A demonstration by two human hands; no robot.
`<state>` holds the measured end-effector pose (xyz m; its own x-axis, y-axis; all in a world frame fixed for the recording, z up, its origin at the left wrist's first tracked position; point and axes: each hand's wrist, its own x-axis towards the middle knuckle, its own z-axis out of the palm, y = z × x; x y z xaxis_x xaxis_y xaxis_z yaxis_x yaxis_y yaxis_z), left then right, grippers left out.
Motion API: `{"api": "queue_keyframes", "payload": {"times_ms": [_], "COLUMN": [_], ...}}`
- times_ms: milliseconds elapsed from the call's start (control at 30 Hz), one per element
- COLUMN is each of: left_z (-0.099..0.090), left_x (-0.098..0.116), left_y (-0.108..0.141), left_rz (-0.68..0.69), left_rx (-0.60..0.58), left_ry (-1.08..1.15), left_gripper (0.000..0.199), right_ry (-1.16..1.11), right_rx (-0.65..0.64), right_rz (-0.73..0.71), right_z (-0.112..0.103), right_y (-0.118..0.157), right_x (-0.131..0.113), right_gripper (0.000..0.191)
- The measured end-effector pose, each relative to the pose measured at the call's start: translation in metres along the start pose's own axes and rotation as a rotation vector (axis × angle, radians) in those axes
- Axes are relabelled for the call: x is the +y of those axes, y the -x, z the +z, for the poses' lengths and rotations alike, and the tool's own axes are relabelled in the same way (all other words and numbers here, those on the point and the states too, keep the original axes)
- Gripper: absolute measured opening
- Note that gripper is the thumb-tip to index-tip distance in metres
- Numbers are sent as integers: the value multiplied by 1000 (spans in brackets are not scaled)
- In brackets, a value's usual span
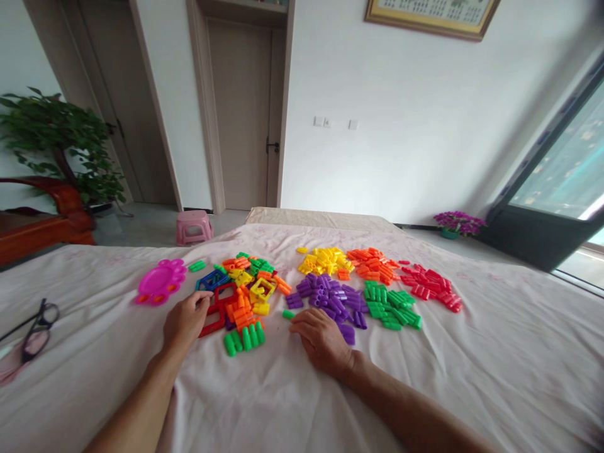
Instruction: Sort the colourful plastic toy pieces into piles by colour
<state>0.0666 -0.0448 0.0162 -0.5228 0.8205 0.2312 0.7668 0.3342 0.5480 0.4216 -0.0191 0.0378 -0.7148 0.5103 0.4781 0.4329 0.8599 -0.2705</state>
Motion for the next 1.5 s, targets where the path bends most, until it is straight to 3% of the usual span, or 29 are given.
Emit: {"api": "queue_keyframes", "payload": {"times_ms": [767,1500], "left_z": [-4,0], "left_x": [7,1], "left_y": [1,-1], "left_rz": [-75,-74], "left_rx": [-70,-86], "left_ry": [-14,-14], "left_gripper": [42,43], "right_ry": [2,-29], "right_rx": [-48,-81], "right_rz": [12,26], "right_z": [1,2], "right_y": [1,1], "right_x": [4,7], "right_gripper": [23,23]}}
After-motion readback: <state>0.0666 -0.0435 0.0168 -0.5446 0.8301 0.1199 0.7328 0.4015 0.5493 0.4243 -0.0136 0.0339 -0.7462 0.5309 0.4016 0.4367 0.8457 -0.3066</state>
